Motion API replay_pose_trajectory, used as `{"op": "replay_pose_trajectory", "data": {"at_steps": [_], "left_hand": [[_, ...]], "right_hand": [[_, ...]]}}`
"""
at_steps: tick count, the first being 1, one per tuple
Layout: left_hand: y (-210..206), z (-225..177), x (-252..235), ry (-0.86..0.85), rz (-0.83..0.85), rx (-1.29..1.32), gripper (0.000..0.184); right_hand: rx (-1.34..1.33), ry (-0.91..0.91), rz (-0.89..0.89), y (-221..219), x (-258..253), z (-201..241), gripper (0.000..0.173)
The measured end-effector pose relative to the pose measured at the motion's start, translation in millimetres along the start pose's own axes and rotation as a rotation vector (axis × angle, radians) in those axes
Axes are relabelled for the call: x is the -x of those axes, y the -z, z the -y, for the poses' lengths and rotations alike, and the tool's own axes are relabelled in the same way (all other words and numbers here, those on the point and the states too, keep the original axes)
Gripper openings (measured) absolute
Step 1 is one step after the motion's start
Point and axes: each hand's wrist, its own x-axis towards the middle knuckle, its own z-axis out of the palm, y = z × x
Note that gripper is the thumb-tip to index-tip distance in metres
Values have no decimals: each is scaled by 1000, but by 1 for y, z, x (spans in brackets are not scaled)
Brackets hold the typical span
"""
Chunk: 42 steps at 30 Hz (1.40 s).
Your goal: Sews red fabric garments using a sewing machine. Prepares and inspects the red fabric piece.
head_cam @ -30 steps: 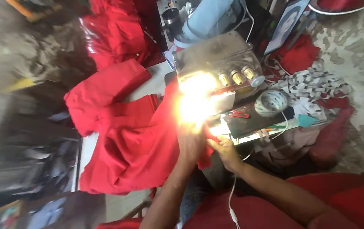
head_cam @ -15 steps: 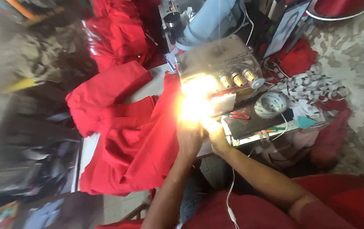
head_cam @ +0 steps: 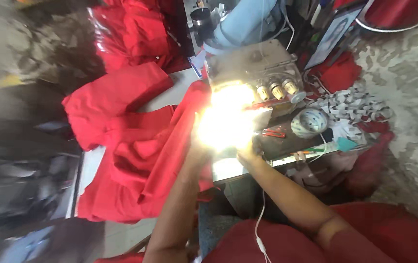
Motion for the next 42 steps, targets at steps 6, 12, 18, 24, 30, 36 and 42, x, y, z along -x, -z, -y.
{"op": "replay_pose_trajectory", "data": {"at_steps": [6, 12, 18, 24, 30, 36, 42], "left_hand": [[1, 48, -46, -63, -5, 47, 34], [2, 38, -26, -9, -204, 141, 31], [15, 12, 28, 261, -313, 369, 30], [33, -19, 72, 173, -359, 590, 27], [30, -24, 65, 186, -402, 704, 25], [35, -35, 68, 172, -368, 650, 26], [48, -38, 68, 203, -169, 711, 60]], "right_hand": [[253, 9, 79, 29, 13, 3, 51], [1140, 512, 74, 110, -9, 8, 23], [1283, 514, 141, 146, -24, -9, 20], [1117, 565, 36, 147, -8, -13, 28], [987, 698, 208, 76, 12, 31, 28], [1053, 748, 288, 22, -2, 33, 19], [992, 708, 233, 55, 12, 38, 23]]}}
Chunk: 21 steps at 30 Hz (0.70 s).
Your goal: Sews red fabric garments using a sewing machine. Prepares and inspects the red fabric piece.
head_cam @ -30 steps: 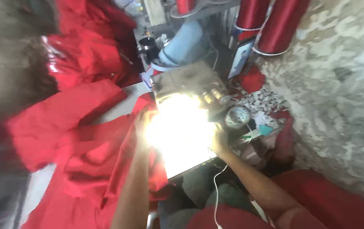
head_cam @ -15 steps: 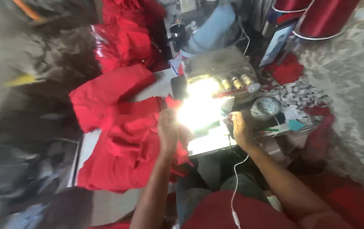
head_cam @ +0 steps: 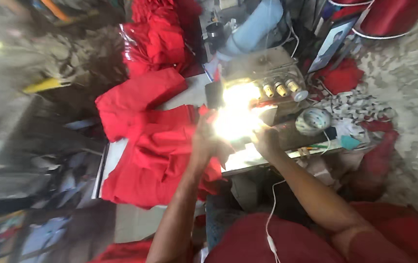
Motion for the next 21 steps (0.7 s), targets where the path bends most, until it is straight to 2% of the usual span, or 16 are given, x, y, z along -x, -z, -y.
{"op": "replay_pose_trajectory", "data": {"at_steps": [2, 3, 6, 8, 10, 11, 13, 15, 17, 21], "left_hand": [[1, 0, 0, 23, 63, 6, 61], [1, 3, 0, 30, 92, -14, 56], [-5, 11, -1, 21, 174, -123, 32], [-11, 8, 0, -4, 224, -157, 31], [-16, 7, 1, -43, 249, -165, 33], [-17, 6, 1, -55, 257, -161, 33], [-17, 2, 2, -53, 281, -165, 33], [-13, -2, 3, -68, 298, -212, 29], [-7, -2, 5, -107, 288, -275, 22], [1, -1, 6, -180, 249, -343, 18]], "right_hand": [[74, -3, -32, 9, 17, -27, 31], [135, -11, -40, 10, 22, -46, 33], [289, -161, 155, 15, 27, -90, 31], [285, -198, 248, 18, 27, -95, 36], [65, -95, 170, 15, 26, -76, 38], [-150, -80, 156, 10, 25, -59, 36], [-760, -285, 378, 9, 21, -21, 31], [-1147, -440, 477, 2, 18, -3, 24], [-1209, -407, 409, -4, 19, 7, 14], [-978, -205, 216, -2, 25, 14, 11]]}}
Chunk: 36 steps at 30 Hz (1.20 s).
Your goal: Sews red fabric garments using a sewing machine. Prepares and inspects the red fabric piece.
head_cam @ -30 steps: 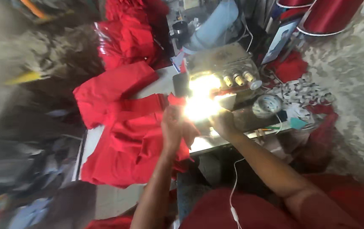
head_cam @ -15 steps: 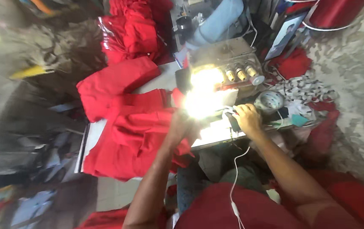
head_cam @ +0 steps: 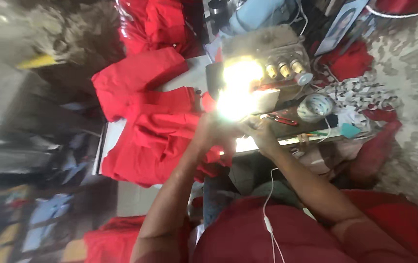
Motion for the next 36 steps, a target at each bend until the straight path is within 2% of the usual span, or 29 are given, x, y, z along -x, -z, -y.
{"op": "replay_pose_trajectory", "data": {"at_steps": [3, 6, 8, 9, 10, 12, 13, 14, 17, 18, 20, 22, 24, 29, 31, 33, 36], "left_hand": [[6, -14, -5, -64, -53, -3, 18], [17, -35, -18, -137, -131, 77, 17], [26, -36, -34, -196, -212, 137, 18], [33, -30, -40, -209, -227, 162, 25], [43, -21, -43, -190, -220, 179, 39], [62, 0, -33, -75, -185, 136, 72], [70, 10, -21, -2, -175, 32, 77], [73, 20, -5, 64, -158, -97, 74], [54, 53, 47, 154, -7, -433, 37], [42, 60, 59, 182, 73, -514, 34], [20, 70, 69, 232, 141, -614, 42], [11, 77, 64, 244, 45, -664, 46], [17, 75, 51, 311, 2, -659, 44], [30, 70, 30, 428, 258, -647, 32], [32, 72, 27, 452, 289, -588, 30], [37, 73, 28, 433, 198, -407, 29], [43, 60, 34, 350, 14, -105, 21]], "right_hand": [[107, 97, -11, 4, 2, 23, 10], [80, 122, -66, 6, -11, 53, 10], [40, 144, -127, 5, -28, 59, 13], [36, 149, -133, 5, -34, 56, 17], [51, 123, -113, 5, -37, 52, 26], [139, 44, -74, 6, -31, 34, 40], [176, 1, -45, 7, -23, 22, 42], [201, -52, -7, 9, -14, 10, 39], [219, -213, 147, 7, 5, -16, 24], [213, -263, 193, 3, 6, -20, 23], [214, -317, 284, -11, 3, -24, 22], [219, -361, 354, -26, -7, -25, 23], [202, -419, 379, -43, -20, -25, 25], [77, -605, 313, -72, -42, -34, 25], [11, -667, 281, -77, -44, -38, 26], [-54, -681, 264, -79, -42, -38, 26], [-194, -567, 236, -84, -38, -27, 28]]}}
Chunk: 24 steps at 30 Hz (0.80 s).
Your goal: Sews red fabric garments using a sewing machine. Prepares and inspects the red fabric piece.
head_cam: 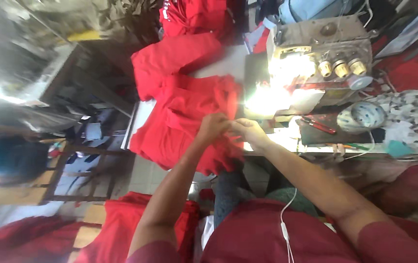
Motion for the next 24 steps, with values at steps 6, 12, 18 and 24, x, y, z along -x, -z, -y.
{"op": "replay_pose_trajectory", "data": {"at_steps": [6, 12, 18, 24], "left_hand": [[2, -23, 11, -196, -101, 39, 11], [24, -35, 21, -106, -83, 105, 21], [80, -29, 36, -115, -388, -186, 26], [189, 3, 101, 102, -672, -500, 31]], "right_hand": [[-123, 99, -48, -14, 17, 26, 15], [-131, 182, -138, -14, 22, 26, 15], [-241, 264, -292, 1, 31, 47, 18], [98, 649, -416, 73, 72, 76, 10]]}}
